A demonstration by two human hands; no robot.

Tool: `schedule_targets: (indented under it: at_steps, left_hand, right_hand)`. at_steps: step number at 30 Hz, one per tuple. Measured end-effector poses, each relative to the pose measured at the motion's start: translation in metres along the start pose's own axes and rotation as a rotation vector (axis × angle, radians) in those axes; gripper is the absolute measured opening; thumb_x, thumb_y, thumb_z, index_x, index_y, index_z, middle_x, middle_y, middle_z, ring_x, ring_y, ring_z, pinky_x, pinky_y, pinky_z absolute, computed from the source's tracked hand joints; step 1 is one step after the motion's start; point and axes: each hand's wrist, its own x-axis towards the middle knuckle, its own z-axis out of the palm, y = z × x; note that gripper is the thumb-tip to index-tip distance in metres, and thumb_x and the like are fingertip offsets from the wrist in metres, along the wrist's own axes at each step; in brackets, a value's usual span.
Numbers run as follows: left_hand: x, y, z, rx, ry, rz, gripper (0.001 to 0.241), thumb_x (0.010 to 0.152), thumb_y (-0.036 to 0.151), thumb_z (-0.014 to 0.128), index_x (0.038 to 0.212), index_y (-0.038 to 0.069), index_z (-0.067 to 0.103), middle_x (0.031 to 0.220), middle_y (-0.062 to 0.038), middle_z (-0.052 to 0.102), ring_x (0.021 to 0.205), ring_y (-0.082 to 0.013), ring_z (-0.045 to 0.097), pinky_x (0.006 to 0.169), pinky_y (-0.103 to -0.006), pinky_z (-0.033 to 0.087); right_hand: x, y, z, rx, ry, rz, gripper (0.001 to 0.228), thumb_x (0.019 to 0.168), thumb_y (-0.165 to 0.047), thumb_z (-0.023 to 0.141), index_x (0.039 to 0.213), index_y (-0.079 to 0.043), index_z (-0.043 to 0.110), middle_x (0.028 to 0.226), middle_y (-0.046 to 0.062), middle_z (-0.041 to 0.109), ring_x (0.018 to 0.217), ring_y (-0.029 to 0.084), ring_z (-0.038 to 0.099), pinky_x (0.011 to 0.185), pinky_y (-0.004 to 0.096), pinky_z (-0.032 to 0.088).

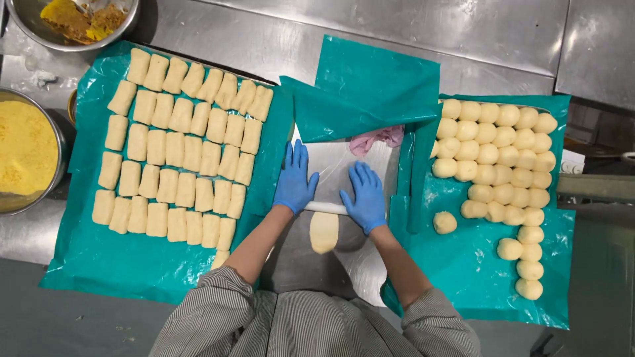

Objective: Rolling out small pieces of dough with a rolling pin and folding them into rectangular shapes.

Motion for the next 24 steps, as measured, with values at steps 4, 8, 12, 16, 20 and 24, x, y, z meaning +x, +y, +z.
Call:
schedule_targets:
  at_steps: [4, 8, 12, 16, 20, 24]
  left_hand:
    - [0.021, -0.011, 0.014, -0.024, 0.055, 0.131, 0.076, 0.096, 0.040, 0.057, 0.154, -0.005, 0.038, 0.165, -0.024, 0.029, 0.153, -0.0465, 0.022, 0.120, -0.0613, 0.020]
    - [0.020, -0.013, 0.019, 0.078, 0.159, 0.263, 0.058, 0.100, 0.037, 0.056, 0.148, 0.005, 0.052, 0.163, -0.014, 0.040, 0.151, -0.0371, 0.034, 0.124, -0.0614, 0.021]
    - [-0.014, -0.002, 0.014, 0.068, 0.211, 0.210, 0.053, 0.101, 0.034, 0.055, 0.148, 0.010, 0.052, 0.165, -0.011, 0.039, 0.154, -0.0360, 0.033, 0.127, -0.0612, 0.018]
    - [-0.065, 0.008, 0.008, 0.102, -0.011, 0.137, 0.068, 0.094, 0.035, 0.056, 0.151, -0.001, 0.043, 0.164, -0.024, 0.031, 0.152, -0.0467, 0.024, 0.122, -0.0617, 0.015]
    - [-0.058, 0.008, 0.003, 0.061, 0.024, 0.124, 0.074, 0.094, 0.037, 0.056, 0.153, -0.003, 0.037, 0.164, -0.026, 0.025, 0.153, -0.0475, 0.017, 0.121, -0.0630, 0.012]
    - [-0.039, 0.008, 0.002, 0.056, 0.144, 0.171, 0.071, 0.101, 0.038, 0.053, 0.157, -0.001, 0.035, 0.168, -0.026, 0.024, 0.158, -0.0444, 0.016, 0.127, -0.0602, 0.010]
  right_hand:
    - [0.018, 0.016, 0.000, 0.114, -0.214, -0.269, 0.062, 0.086, -0.038, 0.067, 0.136, -0.003, 0.055, 0.129, 0.020, 0.059, 0.121, 0.039, 0.053, 0.102, 0.050, 0.040]
    - [-0.003, 0.032, 0.024, 0.086, -0.463, -0.500, 0.053, 0.091, -0.027, 0.065, 0.139, -0.004, 0.058, 0.105, 0.015, 0.066, 0.095, 0.034, 0.063, 0.085, 0.046, 0.050]
    - [-0.033, 0.009, 0.009, 0.156, -0.308, -0.452, 0.047, 0.091, -0.021, 0.067, 0.134, -0.003, 0.062, 0.095, 0.015, 0.067, 0.083, 0.035, 0.064, 0.075, 0.046, 0.051]
    - [-0.073, -0.024, 0.008, 0.415, -0.056, -0.111, 0.037, 0.090, -0.016, 0.067, 0.125, -0.004, 0.066, 0.097, 0.016, 0.068, 0.084, 0.034, 0.066, 0.075, 0.042, 0.052]
    - [-0.062, -0.011, 0.026, 0.452, 0.176, 0.248, 0.029, 0.098, -0.012, 0.063, 0.127, -0.008, 0.068, 0.105, 0.015, 0.068, 0.092, 0.032, 0.068, 0.083, 0.040, 0.054]
    - [-0.036, -0.006, 0.006, 0.109, 0.053, 0.170, 0.052, 0.094, -0.017, 0.061, 0.145, -0.010, 0.057, 0.138, 0.014, 0.063, 0.127, 0.036, 0.058, 0.109, 0.048, 0.043]
